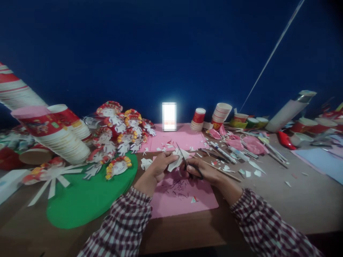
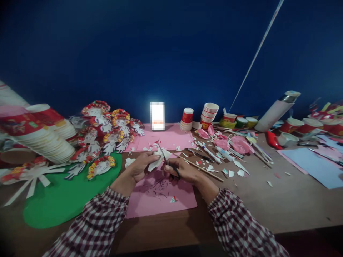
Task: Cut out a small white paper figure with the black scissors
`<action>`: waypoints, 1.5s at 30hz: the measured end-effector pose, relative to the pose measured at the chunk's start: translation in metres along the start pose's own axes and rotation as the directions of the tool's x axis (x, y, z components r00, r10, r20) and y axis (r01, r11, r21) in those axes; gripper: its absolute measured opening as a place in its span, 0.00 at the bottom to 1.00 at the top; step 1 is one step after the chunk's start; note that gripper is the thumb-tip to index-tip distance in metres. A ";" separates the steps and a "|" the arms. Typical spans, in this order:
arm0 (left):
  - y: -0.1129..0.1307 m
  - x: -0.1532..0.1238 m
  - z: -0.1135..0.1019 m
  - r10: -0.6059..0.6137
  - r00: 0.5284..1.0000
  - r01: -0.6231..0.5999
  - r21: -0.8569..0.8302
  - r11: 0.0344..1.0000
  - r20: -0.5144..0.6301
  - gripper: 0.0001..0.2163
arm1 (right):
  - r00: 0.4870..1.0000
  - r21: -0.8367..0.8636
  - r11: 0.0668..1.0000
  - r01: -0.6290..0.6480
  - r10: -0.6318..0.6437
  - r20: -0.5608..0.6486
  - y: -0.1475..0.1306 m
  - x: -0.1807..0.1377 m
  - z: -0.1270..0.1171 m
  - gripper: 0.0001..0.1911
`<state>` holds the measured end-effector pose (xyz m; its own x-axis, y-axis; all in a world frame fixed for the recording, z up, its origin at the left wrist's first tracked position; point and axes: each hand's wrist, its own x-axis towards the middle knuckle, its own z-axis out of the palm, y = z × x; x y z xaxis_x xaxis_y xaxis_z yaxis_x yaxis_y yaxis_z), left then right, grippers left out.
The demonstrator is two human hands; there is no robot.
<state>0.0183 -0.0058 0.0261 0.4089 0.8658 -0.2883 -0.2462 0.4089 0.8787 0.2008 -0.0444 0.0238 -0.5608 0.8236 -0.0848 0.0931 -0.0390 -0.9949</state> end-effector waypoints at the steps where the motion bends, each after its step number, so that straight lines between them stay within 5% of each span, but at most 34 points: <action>1: -0.001 0.000 0.001 0.009 1.000 -0.009 -0.008 1.000 -0.002 0.11 | 1.000 0.011 1.000 0.008 -0.007 -0.008 0.002 0.001 0.000 0.23; 11: -0.001 0.001 0.003 0.033 0.999 -0.034 -0.031 0.999 -0.041 0.13 | 0.998 0.071 0.997 0.017 -0.013 -0.057 0.010 0.003 0.001 0.20; 19: 0.000 0.001 -0.002 -0.011 0.999 0.012 -0.022 1.000 0.047 0.12 | 0.999 0.046 0.999 0.018 -0.016 -0.028 0.009 0.003 0.001 0.22; 37: -0.015 0.008 0.007 0.047 0.992 -0.044 0.028 0.999 -0.121 0.15 | 0.993 0.016 0.999 0.032 -0.030 -0.118 0.004 0.008 0.007 0.25; 45: -0.017 0.008 0.005 0.052 0.995 -0.053 -0.002 0.999 -0.085 0.16 | 0.996 -0.004 0.999 0.036 -0.036 -0.085 0.004 0.006 0.005 0.25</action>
<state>0.0300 -0.0067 0.0108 0.3193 0.9074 -0.2733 -0.2689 0.3633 0.8920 0.1937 -0.0430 0.0190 -0.4921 0.8694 -0.0435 0.0761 -0.0068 -0.9971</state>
